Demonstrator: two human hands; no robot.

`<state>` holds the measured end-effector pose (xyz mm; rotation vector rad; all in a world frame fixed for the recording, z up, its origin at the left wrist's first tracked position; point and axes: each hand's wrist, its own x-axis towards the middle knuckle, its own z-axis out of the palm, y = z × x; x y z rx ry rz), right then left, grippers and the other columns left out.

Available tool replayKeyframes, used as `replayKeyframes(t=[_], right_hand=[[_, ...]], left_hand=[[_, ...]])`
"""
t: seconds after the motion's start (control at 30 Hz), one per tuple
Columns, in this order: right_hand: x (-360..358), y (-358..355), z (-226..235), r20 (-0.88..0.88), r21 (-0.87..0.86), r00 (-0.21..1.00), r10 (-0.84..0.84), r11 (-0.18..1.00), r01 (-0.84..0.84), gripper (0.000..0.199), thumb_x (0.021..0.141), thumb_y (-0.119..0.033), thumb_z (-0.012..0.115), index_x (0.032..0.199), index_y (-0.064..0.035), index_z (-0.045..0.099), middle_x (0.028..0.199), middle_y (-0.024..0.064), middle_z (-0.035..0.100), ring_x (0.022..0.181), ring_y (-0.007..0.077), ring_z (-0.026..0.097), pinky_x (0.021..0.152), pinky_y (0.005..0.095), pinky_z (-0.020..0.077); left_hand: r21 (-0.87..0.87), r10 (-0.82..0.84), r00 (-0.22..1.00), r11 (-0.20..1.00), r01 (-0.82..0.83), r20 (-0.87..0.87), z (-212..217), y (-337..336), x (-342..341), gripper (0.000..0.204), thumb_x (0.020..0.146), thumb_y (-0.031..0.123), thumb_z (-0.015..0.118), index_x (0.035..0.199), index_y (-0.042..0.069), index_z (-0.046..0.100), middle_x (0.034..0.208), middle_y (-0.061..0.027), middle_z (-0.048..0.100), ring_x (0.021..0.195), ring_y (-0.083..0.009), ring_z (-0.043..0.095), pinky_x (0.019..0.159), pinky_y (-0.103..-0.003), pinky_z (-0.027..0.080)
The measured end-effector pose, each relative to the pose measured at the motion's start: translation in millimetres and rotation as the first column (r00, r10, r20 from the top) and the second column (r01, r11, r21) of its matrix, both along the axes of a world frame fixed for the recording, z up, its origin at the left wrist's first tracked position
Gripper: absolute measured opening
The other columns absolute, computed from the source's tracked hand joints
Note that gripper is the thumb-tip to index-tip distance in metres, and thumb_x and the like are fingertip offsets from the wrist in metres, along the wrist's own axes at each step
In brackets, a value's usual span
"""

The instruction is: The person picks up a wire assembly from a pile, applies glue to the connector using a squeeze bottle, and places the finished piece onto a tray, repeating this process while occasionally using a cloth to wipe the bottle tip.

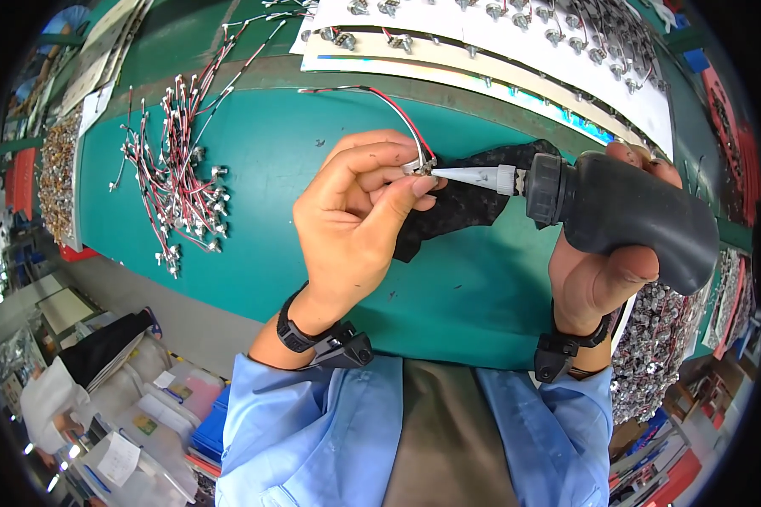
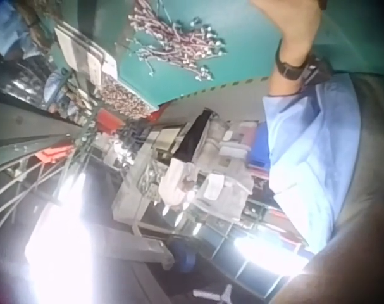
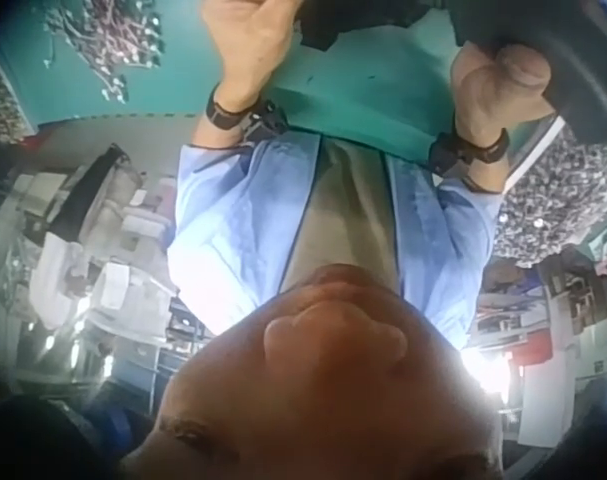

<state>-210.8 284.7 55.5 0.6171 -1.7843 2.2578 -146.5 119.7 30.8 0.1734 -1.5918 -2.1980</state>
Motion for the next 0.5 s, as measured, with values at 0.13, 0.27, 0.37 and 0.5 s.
replayKeyframes(t=[0.13,0.27,0.37,0.5], right_hand=[[0.0,-1.4,0.2,-0.001,0.034,1.000,-0.005,0.999,0.005,0.074,0.069,-0.053,0.059,0.121,-0.0054,0.034,0.113,0.0134,0.047,0.106,0.0236,0.046,0.090,0.0365,0.0382],[0.1,-2.2,-0.2,-0.012,0.059,1.000,-0.012,0.998,0.012,0.074,0.070,-0.052,0.059,0.121,-0.0051,0.034,0.112,0.0130,0.048,0.106,0.0235,0.046,0.090,0.0363,0.0384],[0.0,-3.6,-0.3,-0.017,0.060,0.999,-0.032,0.998,0.033,0.074,0.070,-0.052,0.059,0.120,-0.0047,0.034,0.111,0.0130,0.048,0.105,0.0234,0.047,0.089,0.0364,0.0385],[0.4,-3.8,-0.3,0.010,0.043,1.000,0.000,0.999,0.000,0.073,0.069,-0.051,0.061,0.120,-0.0042,0.034,0.112,0.0129,0.047,0.106,0.0240,0.046,0.090,0.0366,0.0381]], left_hand=[[-0.016,0.002,1.000,1.000,-0.002,0.000,-1.0,-0.6,0.3,0.017,0.074,-0.014,0.050,0.090,-0.010,0.051,0.100,-0.0131,0.046,0.080,-0.0197,0.059,0.066,-0.025,0.054],[-0.047,0.008,1.000,0.999,-0.009,-0.003,-2.0,-0.9,0.2,0.017,0.074,-0.014,0.050,0.090,-0.010,0.051,0.101,-0.0135,0.046,0.080,-0.0188,0.059,0.067,-0.025,0.053],[-0.060,0.013,1.000,0.998,-0.013,-0.002,-2.2,-1.0,0.1,0.017,0.073,-0.014,0.050,0.090,-0.010,0.051,0.101,-0.0138,0.046,0.079,-0.0184,0.059,0.067,-0.025,0.053],[-0.060,0.016,1.000,0.998,-0.016,0.004,-1.9,-0.6,0.2,0.017,0.073,-0.014,0.050,0.090,-0.010,0.051,0.101,-0.0140,0.046,0.079,-0.0180,0.059,0.067,-0.025,0.053]])
